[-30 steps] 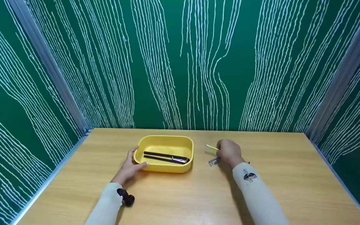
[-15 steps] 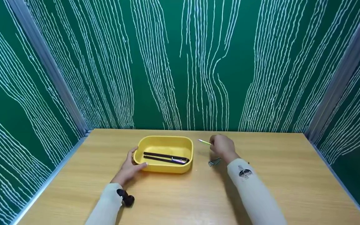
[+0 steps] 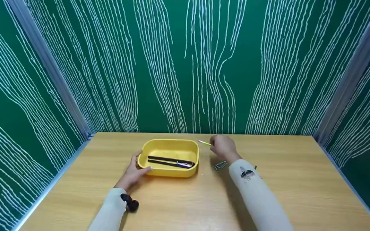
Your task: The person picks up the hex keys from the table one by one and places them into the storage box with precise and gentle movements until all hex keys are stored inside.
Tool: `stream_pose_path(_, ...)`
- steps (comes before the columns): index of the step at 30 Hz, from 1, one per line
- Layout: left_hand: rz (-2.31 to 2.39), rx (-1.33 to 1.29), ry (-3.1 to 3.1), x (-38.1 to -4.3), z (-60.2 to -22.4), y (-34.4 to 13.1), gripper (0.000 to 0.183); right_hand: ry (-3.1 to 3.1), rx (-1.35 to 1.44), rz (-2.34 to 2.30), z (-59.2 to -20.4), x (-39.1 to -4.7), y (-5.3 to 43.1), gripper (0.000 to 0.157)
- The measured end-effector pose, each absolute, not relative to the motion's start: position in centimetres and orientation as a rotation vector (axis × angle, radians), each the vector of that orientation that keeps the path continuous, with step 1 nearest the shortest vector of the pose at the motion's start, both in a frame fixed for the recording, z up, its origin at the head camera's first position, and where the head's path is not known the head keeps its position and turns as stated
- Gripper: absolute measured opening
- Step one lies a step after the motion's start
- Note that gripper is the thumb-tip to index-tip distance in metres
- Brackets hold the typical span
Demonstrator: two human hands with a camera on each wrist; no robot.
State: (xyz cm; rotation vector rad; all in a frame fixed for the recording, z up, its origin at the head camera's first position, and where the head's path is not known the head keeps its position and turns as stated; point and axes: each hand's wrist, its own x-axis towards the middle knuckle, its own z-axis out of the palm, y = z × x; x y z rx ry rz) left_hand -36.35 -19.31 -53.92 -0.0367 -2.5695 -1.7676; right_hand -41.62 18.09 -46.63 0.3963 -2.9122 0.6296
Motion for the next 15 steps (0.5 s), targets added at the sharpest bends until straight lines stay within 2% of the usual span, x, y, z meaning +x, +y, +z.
stream_pose_path(7, -1.732, -0.069, -2.580, -36.2, -54.1, -19.3, 0.100, -2.861, 0.424, 0.599, -46.7, -41.6, 17.1, 0.008)
stream_pose_path(15, -1.720, -0.045, -2.589, -36.2, -54.0, -19.4, 0.100, -2.878, 0.427, 0.637, -46.3, -41.5, 15.5, 0.015)
